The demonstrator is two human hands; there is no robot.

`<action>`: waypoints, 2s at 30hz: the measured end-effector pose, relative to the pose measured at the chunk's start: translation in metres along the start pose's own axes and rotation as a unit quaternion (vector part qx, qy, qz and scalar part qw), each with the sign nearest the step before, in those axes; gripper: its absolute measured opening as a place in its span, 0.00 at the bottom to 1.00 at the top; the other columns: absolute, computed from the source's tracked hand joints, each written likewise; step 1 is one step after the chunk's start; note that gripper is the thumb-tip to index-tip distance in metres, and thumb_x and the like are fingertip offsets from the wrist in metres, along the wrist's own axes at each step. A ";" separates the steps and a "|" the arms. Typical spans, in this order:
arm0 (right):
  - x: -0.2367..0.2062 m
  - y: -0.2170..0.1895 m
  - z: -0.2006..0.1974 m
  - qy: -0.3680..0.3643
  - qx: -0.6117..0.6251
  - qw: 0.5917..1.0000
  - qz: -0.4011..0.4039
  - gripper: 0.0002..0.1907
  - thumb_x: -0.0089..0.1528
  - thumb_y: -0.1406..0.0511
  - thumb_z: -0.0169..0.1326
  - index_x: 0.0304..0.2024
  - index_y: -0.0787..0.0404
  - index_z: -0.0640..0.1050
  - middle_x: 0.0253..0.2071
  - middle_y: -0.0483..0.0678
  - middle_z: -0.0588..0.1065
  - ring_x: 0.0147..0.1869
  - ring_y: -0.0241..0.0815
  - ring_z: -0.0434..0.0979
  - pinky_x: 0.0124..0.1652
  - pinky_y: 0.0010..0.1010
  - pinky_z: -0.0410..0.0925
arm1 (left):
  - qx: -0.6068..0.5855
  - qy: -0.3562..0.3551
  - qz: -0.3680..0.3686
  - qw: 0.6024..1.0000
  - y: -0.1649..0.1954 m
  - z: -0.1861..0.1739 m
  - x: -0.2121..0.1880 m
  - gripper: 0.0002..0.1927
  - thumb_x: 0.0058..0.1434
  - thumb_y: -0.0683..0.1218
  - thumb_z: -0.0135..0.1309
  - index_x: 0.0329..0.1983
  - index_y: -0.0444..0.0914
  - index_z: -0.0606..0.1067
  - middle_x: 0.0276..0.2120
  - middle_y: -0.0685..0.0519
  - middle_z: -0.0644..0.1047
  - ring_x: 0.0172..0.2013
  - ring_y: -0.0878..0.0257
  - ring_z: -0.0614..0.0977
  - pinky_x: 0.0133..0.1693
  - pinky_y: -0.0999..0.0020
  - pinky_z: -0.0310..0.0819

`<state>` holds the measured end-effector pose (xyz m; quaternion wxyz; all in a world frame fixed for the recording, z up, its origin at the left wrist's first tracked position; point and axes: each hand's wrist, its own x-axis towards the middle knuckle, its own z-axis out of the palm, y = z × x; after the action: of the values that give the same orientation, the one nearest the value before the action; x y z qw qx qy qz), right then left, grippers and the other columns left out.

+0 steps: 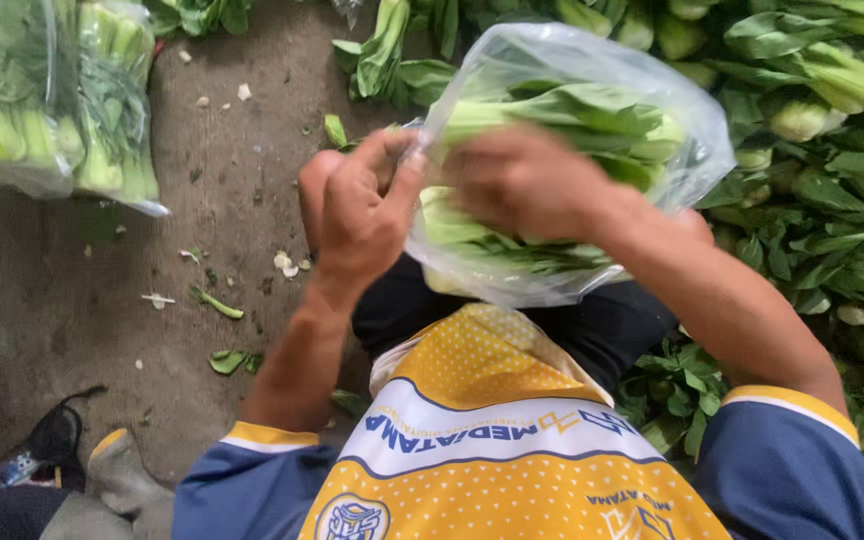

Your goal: The person sits on the floor and packs bok choy into clear plastic bags. They gather bunches from a large pile, place them into bags, and tie the bags closed. The person repeats this process to fill multiple bags.

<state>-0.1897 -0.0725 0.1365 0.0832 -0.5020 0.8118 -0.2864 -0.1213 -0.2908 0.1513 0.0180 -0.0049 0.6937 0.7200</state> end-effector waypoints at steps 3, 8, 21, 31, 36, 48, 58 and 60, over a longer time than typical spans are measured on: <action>0.012 0.030 -0.003 0.070 -0.147 0.987 0.017 0.23 0.61 0.56 0.64 0.55 0.57 0.79 0.55 0.55 0.75 0.58 0.56 0.73 0.54 0.46 0.69 | 0.049 -0.011 0.027 0.998 -0.003 -0.004 0.006 0.10 0.76 0.41 0.51 0.55 0.31 0.76 0.31 0.61 0.78 0.28 0.78 0.73 0.30 0.81 0.67; 0.027 0.047 0.003 0.044 -0.186 0.980 -0.048 0.24 0.61 0.57 0.66 0.58 0.56 0.78 0.57 0.49 0.76 0.64 0.52 0.74 0.62 0.44 0.69 | -0.130 -0.008 0.060 0.990 -0.023 0.005 0.007 0.09 0.79 0.40 0.49 0.57 0.31 0.73 0.37 0.60 0.75 0.32 0.76 0.70 0.34 0.78 0.63; -0.024 -0.059 0.024 0.095 -0.175 0.980 0.016 0.26 0.66 0.59 0.59 0.64 0.65 0.77 0.64 0.55 0.73 0.68 0.55 0.73 0.68 0.50 0.62 | -0.102 -0.051 -0.129 0.985 -0.024 -0.002 -0.067 0.33 0.69 0.39 0.56 0.74 0.32 0.57 0.49 0.51 0.72 0.48 0.66 0.75 0.51 0.71 0.72; -0.182 -0.023 0.009 0.470 0.101 0.784 0.393 0.19 0.69 0.63 0.56 0.57 0.69 0.68 0.47 0.51 0.72 0.45 0.39 0.74 0.45 0.31 0.70 | -0.007 -0.101 -0.010 0.995 -0.001 -0.009 -0.061 0.25 0.71 0.41 0.56 0.67 0.31 0.62 0.53 0.54 0.70 0.49 0.66 0.77 0.44 0.72 0.78; -0.236 -0.007 -0.002 0.411 0.437 0.715 0.359 0.07 0.75 0.64 0.53 0.50 0.63 0.74 0.41 0.40 0.76 0.41 0.32 0.75 0.43 0.28 0.70 | -0.252 0.009 -0.248 0.935 0.003 -0.017 -0.020 0.17 0.69 0.43 0.54 0.57 0.30 0.73 0.35 0.54 0.77 0.28 0.69 0.77 0.30 0.75 0.74; -0.248 0.018 -0.031 0.398 0.488 0.673 0.388 0.11 0.68 0.67 0.52 0.52 0.61 0.75 0.43 0.41 0.77 0.41 0.31 0.77 0.41 0.23 0.73 | -0.101 -0.094 -0.237 0.962 0.004 -0.024 0.025 0.23 0.68 0.44 0.53 0.65 0.32 0.69 0.39 0.44 0.79 0.36 0.60 0.84 0.36 0.72 0.82; -0.209 0.009 -0.085 0.210 0.019 0.930 0.303 0.19 0.60 0.71 0.56 0.54 0.63 0.73 0.48 0.54 0.76 0.53 0.53 0.78 0.53 0.43 0.71 | 0.398 -0.214 0.115 0.885 0.017 -0.018 0.082 0.29 0.59 0.50 0.67 0.62 0.39 0.72 0.51 0.46 0.77 0.51 0.48 0.80 0.55 0.53 0.69; -0.190 -0.010 -0.093 -0.003 -0.089 0.947 0.307 0.21 0.58 0.70 0.58 0.55 0.62 0.77 0.44 0.53 0.78 0.51 0.55 0.79 0.52 0.44 0.71 | 0.452 -0.217 0.117 0.857 0.024 -0.014 0.097 0.21 0.65 0.47 0.65 0.60 0.41 0.77 0.48 0.51 0.81 0.49 0.51 0.81 0.56 0.55 0.69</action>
<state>-0.1296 0.1240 0.1894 0.1242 -0.2344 0.9487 -0.1722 -0.2195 -0.3037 0.1721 0.0838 0.2410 0.9170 0.3067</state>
